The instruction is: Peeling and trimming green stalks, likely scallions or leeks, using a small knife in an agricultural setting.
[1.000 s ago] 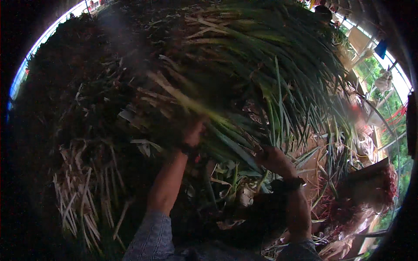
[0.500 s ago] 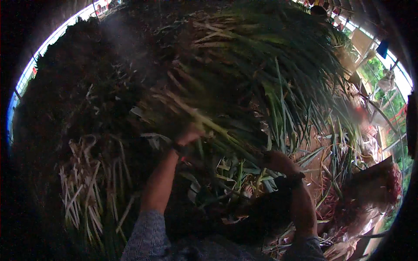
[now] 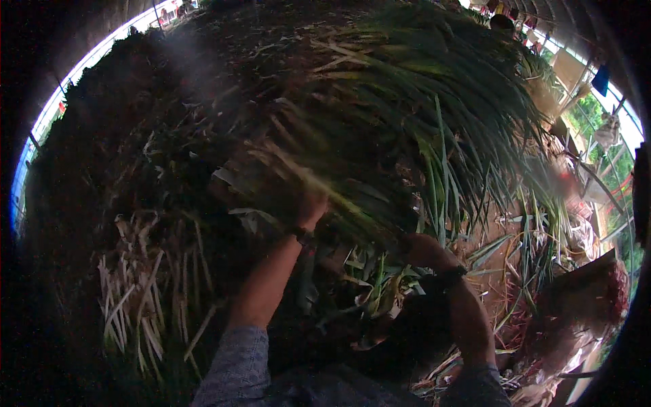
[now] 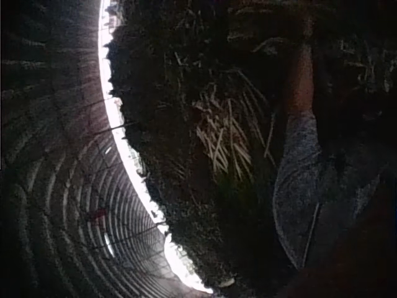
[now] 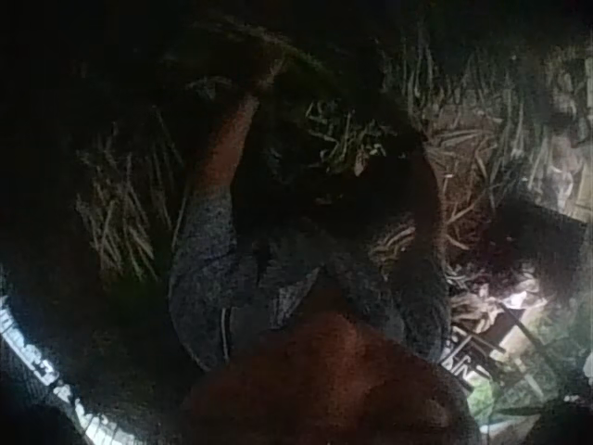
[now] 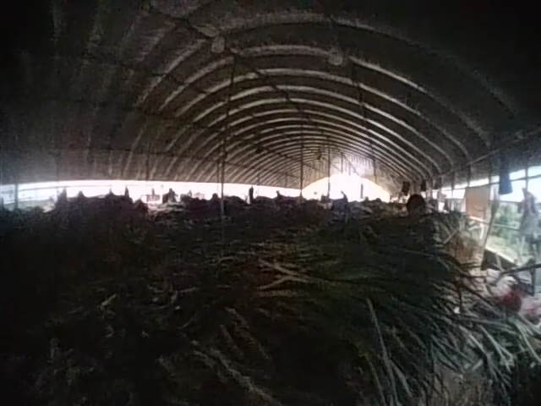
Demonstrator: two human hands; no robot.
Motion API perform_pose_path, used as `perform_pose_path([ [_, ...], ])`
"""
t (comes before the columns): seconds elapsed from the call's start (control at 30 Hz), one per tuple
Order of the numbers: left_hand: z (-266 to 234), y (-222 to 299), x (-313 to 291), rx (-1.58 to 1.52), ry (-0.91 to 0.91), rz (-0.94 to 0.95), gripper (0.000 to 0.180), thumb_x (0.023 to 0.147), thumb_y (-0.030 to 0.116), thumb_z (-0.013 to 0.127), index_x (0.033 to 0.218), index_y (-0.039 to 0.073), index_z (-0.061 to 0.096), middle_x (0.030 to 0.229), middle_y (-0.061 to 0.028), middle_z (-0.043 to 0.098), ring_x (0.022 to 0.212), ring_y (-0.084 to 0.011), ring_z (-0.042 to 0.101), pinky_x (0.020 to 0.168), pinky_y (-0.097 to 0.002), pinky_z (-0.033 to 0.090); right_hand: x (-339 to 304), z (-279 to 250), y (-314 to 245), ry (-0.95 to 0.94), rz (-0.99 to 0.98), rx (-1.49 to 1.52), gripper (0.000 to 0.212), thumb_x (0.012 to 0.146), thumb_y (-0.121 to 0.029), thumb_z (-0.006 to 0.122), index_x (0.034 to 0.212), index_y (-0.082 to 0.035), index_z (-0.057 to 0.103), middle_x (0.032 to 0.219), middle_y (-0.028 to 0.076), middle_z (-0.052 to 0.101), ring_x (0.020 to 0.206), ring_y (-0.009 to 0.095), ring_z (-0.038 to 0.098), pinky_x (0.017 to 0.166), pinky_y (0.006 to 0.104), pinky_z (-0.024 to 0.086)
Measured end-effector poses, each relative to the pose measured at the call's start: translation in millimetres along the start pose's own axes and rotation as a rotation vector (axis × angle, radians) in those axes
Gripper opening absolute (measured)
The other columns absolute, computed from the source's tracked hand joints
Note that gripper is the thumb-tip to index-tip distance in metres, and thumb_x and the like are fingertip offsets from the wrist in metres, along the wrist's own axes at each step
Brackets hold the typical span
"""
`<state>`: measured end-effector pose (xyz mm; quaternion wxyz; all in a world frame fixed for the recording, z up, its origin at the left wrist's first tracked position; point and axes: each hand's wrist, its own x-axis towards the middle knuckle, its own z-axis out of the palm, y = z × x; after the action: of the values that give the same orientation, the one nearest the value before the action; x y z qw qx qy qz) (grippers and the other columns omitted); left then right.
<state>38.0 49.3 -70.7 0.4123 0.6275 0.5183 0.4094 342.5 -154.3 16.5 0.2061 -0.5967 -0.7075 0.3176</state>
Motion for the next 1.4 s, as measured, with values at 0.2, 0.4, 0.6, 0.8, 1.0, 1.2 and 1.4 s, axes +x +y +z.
perform_pose_path([
  [0.2,-14,-71,30,-0.244,0.039,-0.036,0.029,0.095,0.019,0.052,0.121,0.007,0.051,0.102,-0.0033,0.054,0.094,-0.0166,0.052,0.082,-0.0327,0.044,33,-11,-58,-0.096,-0.013,-0.165,0.036,0.08,-0.029,0.07,0.106,-0.005,0.064,0.083,0.018,0.068,0.078,0.036,0.067,0.068,0.0453,0.051],
  [0.4,-19,3,-2,-0.525,-0.219,0.079,0.06,0.084,-0.003,0.042,0.143,0.009,0.036,0.133,-0.0087,0.048,0.121,-0.0216,0.045,0.104,-0.036,0.035,25,-20,-34,0.018,0.008,-0.202,0.035,0.08,-0.031,0.071,0.102,-0.005,0.065,0.08,0.016,0.067,0.077,0.034,0.067,0.067,0.0442,0.051],
  [0.6,-21,82,-20,-0.976,-0.113,-0.035,0.044,0.1,0.033,0.051,0.136,0.008,0.047,0.129,-0.004,0.052,0.114,-0.0137,0.05,0.097,-0.0338,0.042,26,-17,-49,0.124,-0.056,-0.292,0.031,0.083,-0.031,0.067,0.104,-0.009,0.068,0.081,0.018,0.067,0.079,0.036,0.067,0.069,0.045,0.052],
  [0.8,-31,75,-14,-0.879,-0.131,-0.041,0.052,0.101,0.04,0.049,0.141,0.007,0.043,0.135,-0.0029,0.049,0.12,-0.0132,0.047,0.103,-0.0316,0.037,28,-13,-60,0.28,-0.13,-0.239,0.032,0.085,-0.031,0.063,0.109,-0.01,0.067,0.087,0.019,0.068,0.082,0.04,0.066,0.071,0.0462,0.053],
  [1.0,-40,115,-42,-0.736,-0.148,-0.186,0.041,0.101,0.041,0.049,0.127,0.01,0.053,0.119,0.0006,0.058,0.109,-0.0105,0.054,0.093,-0.03,0.045,35,-14,-73,0.155,-0.037,-0.309,0.034,0.084,-0.029,0.062,0.113,-0.011,0.066,0.088,0.018,0.069,0.082,0.039,0.066,0.07,0.0453,0.053],
  [1.2,-50,111,-41,-0.752,-0.159,-0.056,0.042,0.102,0.039,0.047,0.132,0.01,0.051,0.121,-0.0028,0.057,0.113,-0.0123,0.053,0.094,-0.0324,0.047,45,-10,-77,0.199,-0.078,-0.34,0.036,0.081,-0.031,0.066,0.112,-0.012,0.065,0.085,0.017,0.068,0.079,0.039,0.066,0.067,0.048,0.053],
  [1.4,-46,104,-40,-0.412,-0.131,0.105,0.054,0.102,0.043,0.044,0.141,0.006,0.037,0.137,-0.007,0.041,0.127,-0.017,0.039,0.107,-0.0352,0.032,46,-7,-82,0.29,-0.098,-0.351,0.03,0.083,-0.027,0.061,0.109,-0.012,0.067,0.089,0.018,0.069,0.082,0.038,0.067,0.07,0.0462,0.054],
])
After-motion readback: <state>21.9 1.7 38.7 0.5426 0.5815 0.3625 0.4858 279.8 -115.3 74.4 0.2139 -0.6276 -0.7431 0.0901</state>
